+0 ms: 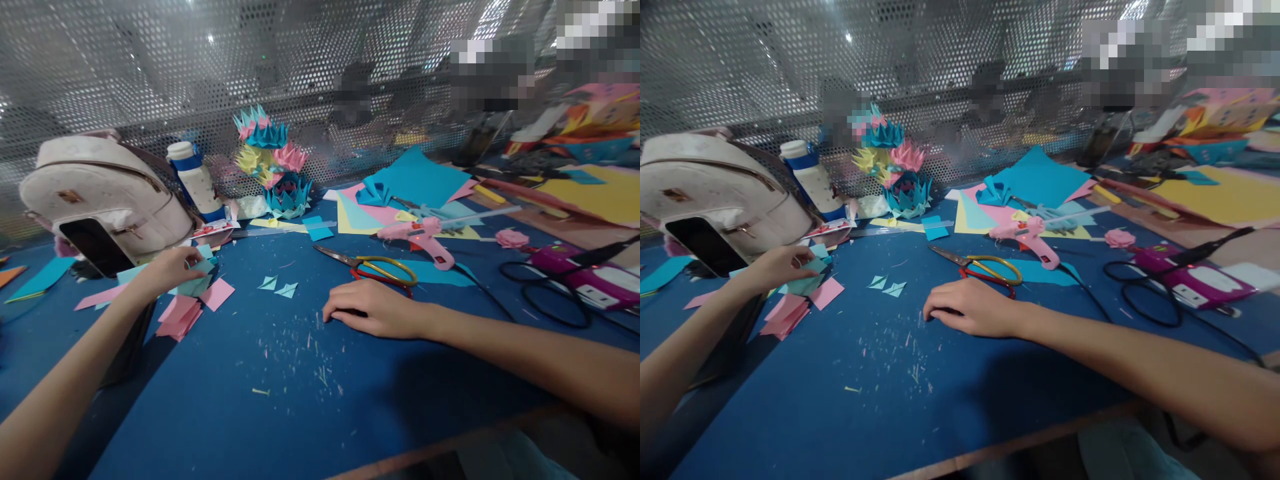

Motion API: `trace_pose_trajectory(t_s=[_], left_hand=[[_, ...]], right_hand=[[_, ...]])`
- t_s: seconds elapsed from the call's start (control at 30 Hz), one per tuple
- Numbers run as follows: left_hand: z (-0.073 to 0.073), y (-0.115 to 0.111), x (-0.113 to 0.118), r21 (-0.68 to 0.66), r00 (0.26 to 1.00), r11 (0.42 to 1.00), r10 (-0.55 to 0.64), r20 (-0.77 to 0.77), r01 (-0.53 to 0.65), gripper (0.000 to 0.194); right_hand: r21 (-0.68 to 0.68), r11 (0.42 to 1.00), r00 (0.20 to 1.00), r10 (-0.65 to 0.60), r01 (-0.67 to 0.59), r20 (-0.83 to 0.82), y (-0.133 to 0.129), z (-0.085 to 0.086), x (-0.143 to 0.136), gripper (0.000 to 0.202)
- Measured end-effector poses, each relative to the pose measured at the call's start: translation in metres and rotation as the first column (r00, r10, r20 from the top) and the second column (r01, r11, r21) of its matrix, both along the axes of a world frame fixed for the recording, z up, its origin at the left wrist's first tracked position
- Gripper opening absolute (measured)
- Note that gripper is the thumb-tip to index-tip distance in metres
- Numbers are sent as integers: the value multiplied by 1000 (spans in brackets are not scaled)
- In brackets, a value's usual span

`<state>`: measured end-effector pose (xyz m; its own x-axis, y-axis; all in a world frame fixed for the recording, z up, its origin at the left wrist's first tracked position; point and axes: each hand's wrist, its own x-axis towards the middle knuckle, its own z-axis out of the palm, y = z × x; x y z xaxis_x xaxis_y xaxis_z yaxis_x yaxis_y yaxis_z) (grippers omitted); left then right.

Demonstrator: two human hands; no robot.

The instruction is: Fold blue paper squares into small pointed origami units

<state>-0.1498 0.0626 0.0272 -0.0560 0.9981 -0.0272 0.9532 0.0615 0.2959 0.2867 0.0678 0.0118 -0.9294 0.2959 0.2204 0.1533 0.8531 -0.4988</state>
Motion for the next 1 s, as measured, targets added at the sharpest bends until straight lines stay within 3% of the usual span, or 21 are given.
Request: trace_pose_trajectory(t_s=[0.17,0.43,0.8,1.0], left_hand=[[9,0,8,-144,991,990,-7,-132,-12,33],[14,-1,14,-142,990,990,-20,-139,0,33],[17,-2,20,-42,994,998,-35,104,39,26],[37,-18,61,65,923,995,-99,372,80,28]], right_hand=[[13,1000,1000,7,-7,2,0,0,0,23],[23,1000,1000,13,-13,4,1,-1,0,23],[29,999,1000,16,-16,-2,1,0,0,23],[24,1000,1000,14,-14,-11,0,-1,0,23]])
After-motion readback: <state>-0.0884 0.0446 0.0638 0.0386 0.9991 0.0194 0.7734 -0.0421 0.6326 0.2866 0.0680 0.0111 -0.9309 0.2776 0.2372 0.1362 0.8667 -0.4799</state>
